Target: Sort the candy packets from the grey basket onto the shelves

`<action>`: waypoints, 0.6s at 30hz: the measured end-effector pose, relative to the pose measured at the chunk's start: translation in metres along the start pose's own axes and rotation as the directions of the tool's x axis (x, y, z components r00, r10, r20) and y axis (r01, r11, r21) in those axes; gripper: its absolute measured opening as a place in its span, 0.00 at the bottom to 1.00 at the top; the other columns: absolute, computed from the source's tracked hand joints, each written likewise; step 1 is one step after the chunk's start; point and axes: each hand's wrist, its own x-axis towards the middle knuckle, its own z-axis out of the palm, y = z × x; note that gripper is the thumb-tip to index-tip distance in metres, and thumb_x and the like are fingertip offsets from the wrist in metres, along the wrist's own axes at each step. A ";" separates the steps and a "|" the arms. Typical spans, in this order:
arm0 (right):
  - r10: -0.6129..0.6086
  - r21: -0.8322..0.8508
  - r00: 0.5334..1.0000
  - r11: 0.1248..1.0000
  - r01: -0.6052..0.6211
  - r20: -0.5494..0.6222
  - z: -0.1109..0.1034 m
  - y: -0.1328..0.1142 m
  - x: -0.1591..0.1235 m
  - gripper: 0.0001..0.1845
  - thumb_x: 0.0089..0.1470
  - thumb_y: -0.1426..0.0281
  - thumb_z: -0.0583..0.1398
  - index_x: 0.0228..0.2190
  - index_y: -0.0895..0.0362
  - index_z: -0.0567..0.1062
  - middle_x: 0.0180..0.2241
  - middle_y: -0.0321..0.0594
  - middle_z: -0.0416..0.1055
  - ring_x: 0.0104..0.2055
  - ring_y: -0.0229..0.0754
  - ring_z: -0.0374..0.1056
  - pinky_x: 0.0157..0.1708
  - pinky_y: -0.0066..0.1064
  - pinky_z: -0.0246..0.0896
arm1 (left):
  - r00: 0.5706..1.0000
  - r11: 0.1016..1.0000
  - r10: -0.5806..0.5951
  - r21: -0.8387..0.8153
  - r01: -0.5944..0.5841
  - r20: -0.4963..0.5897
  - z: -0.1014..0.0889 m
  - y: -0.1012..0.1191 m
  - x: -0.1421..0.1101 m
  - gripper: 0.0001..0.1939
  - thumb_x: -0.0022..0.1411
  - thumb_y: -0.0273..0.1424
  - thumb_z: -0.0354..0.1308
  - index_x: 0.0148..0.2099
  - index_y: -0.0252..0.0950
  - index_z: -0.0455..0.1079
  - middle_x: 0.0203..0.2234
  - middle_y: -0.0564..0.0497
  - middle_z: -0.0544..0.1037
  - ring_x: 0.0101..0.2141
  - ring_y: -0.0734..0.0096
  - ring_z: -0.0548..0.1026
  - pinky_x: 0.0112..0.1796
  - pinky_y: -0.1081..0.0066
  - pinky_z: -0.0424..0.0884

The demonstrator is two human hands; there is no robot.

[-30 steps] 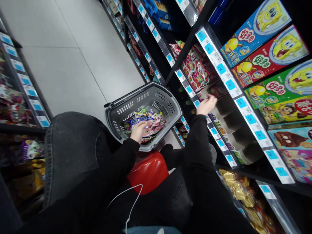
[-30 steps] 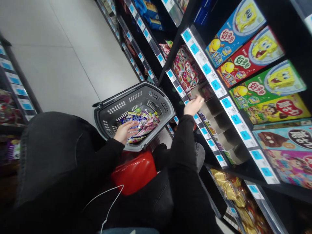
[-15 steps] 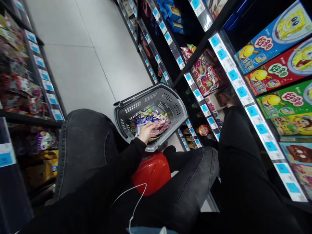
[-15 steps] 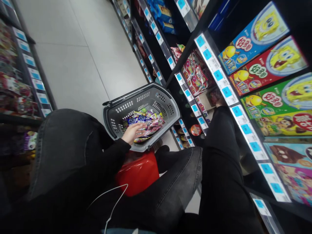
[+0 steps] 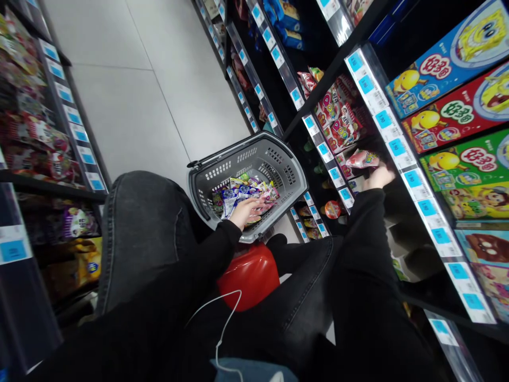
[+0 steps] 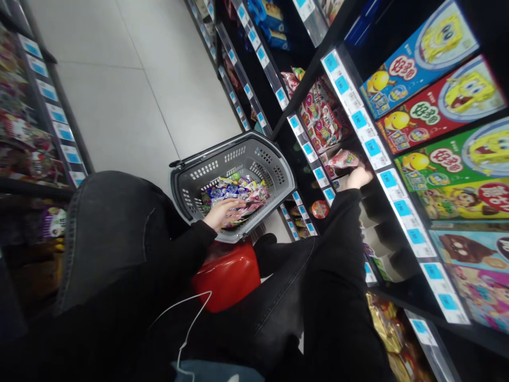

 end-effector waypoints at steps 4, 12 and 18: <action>0.243 0.157 0.967 0.960 -0.230 -0.073 -0.002 -0.020 -0.057 0.11 0.51 0.76 0.49 0.38 0.62 0.66 0.43 0.57 0.71 0.42 0.43 0.73 0.44 0.37 0.68 | 0.999 1.000 -0.024 0.017 0.023 0.047 0.001 -0.002 0.000 0.15 0.44 0.34 0.65 0.36 0.34 0.73 0.32 0.46 0.80 0.23 0.74 0.73 0.27 0.73 0.71; 0.283 0.266 0.830 0.855 -0.445 0.480 -0.026 -0.062 -0.193 0.15 0.48 0.62 0.60 0.37 0.56 0.71 0.38 0.41 0.73 0.41 0.42 0.72 0.44 0.40 0.68 | 0.888 0.984 -0.115 -0.071 0.163 0.446 0.002 -0.001 -0.012 0.25 0.51 0.49 0.60 0.46 0.36 0.69 0.41 0.39 0.77 0.36 0.60 0.77 0.38 0.60 0.74; 0.454 0.180 0.567 0.650 -0.738 0.687 -0.033 -0.057 -0.244 0.19 0.41 0.59 0.65 0.35 0.55 0.72 0.37 0.42 0.76 0.38 0.44 0.72 0.40 0.39 0.70 | 0.811 0.981 -0.051 -0.123 0.151 0.583 0.004 -0.003 -0.016 0.26 0.52 0.48 0.60 0.48 0.36 0.68 0.37 0.41 0.78 0.38 0.54 0.77 0.35 0.57 0.75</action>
